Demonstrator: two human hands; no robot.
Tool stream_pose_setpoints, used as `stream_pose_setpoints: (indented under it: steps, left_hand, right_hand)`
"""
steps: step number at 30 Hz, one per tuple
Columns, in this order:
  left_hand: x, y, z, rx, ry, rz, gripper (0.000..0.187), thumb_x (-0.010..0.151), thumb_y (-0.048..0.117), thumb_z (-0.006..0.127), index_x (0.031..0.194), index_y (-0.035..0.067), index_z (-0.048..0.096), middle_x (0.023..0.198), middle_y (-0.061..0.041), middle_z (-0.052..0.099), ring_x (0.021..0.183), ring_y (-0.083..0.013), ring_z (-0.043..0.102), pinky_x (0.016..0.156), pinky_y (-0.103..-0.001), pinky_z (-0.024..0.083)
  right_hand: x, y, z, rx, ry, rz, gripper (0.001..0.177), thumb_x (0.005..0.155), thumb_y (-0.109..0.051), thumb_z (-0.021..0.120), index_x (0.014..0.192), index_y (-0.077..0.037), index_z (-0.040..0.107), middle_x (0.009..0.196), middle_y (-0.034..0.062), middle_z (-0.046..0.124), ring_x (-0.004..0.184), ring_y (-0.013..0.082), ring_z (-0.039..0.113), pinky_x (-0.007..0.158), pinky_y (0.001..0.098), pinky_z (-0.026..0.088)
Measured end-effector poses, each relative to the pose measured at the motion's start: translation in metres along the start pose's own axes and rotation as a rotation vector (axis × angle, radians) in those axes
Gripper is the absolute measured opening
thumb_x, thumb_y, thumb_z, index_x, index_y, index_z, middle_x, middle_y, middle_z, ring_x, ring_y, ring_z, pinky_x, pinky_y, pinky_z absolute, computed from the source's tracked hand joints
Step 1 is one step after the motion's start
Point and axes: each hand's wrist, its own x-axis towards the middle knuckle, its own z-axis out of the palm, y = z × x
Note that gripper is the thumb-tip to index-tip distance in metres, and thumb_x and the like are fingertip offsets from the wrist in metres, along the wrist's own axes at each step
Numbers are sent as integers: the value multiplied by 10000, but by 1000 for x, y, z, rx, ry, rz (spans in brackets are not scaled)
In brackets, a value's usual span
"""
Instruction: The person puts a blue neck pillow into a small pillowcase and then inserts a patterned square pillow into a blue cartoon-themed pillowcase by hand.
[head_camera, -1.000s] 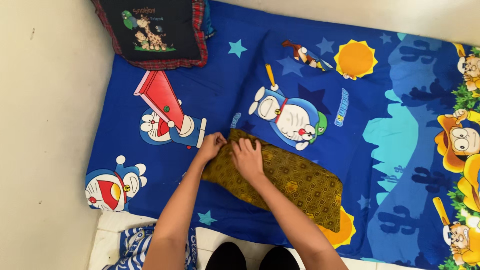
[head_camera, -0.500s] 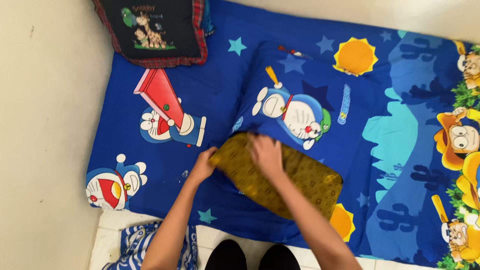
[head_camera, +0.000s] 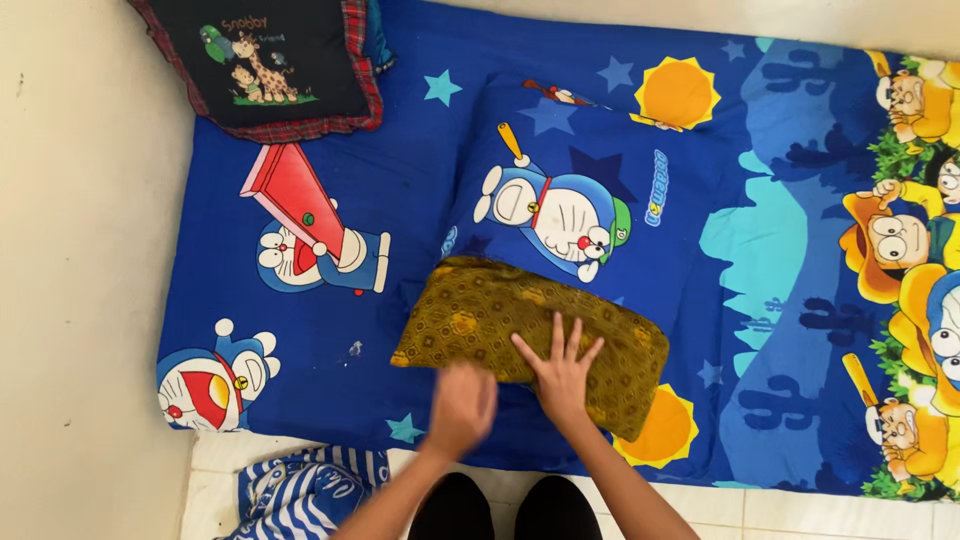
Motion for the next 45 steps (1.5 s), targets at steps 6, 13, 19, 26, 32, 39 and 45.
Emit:
stream_pose_setpoints:
  steps: [6, 13, 19, 26, 32, 39, 45]
  left_hand:
    - [-60, -9, 77, 147, -202, 56, 487, 866, 132, 609, 1323, -37, 588, 1332, -172, 632, 1287, -361, 570, 1107, -478, 369]
    - [-68, -57, 147, 221, -367, 19, 497, 909, 110, 569, 1387, -9, 639, 1377, -142, 653, 1285, -254, 611, 1146, -399, 403]
    - [-72, -54, 133, 224, -274, 97, 410, 858, 109, 590, 1246, 18, 684, 1354, -150, 680, 1268, -266, 640, 1137, -417, 419]
    - [-74, -51, 130, 77, -226, 78, 377, 854, 60, 576, 1209, 10, 691, 1285, -176, 691, 1197, -309, 666, 1099, -416, 491]
    - [-83, -5, 110, 17, -270, 83, 267, 833, 47, 573, 1084, -15, 642, 1099, -198, 698, 1037, -344, 672, 972, -432, 521]
    - [-73, 32, 90, -124, -354, -102, 163, 853, 32, 576, 1007, 12, 627, 1000, -156, 680, 970, -338, 671, 901, -442, 536]
    - [-107, 89, 54, -278, -276, -223, 213, 832, -13, 595, 1033, 12, 665, 1073, -164, 717, 989, -377, 676, 868, -463, 545]
  right_hand:
    - [34, 0, -4, 10, 66, -5, 883, 794, -94, 687, 1520, -518, 417, 1660, 176, 264, 1502, 485, 268, 1135, 812, 129]
    - [39, 4, -22, 71, 68, -49, 932, 766, -102, 731, 1543, -487, 390, 1655, 181, 283, 1498, 482, 275, 1129, 823, 131]
    - [43, 8, -22, 57, 46, -52, 988, 747, -65, 744, 1559, -491, 375, 1666, 172, 281, 1518, 476, 272, 1133, 826, 128]
    - [35, 5, -13, -18, 19, -101, 968, 771, -89, 727, 1558, -519, 363, 1691, 142, 226, 1507, 525, 236, 1113, 843, 115]
    - [10, 3, 6, 118, 55, -228, 860, 811, -221, 705, 1519, -551, 344, 1677, 200, 169, 1485, 606, 162, 1054, 893, 102]
    - [19, 15, 46, -167, 59, -278, 940, 862, -83, 612, 1528, -652, 273, 1698, 160, 133, 1480, 593, 204, 1062, 883, 155]
    - [57, 29, 60, -220, 132, -276, 974, 888, -54, 597, 1526, -695, 237, 1699, 115, 194, 1453, 550, 303, 1080, 864, 194]
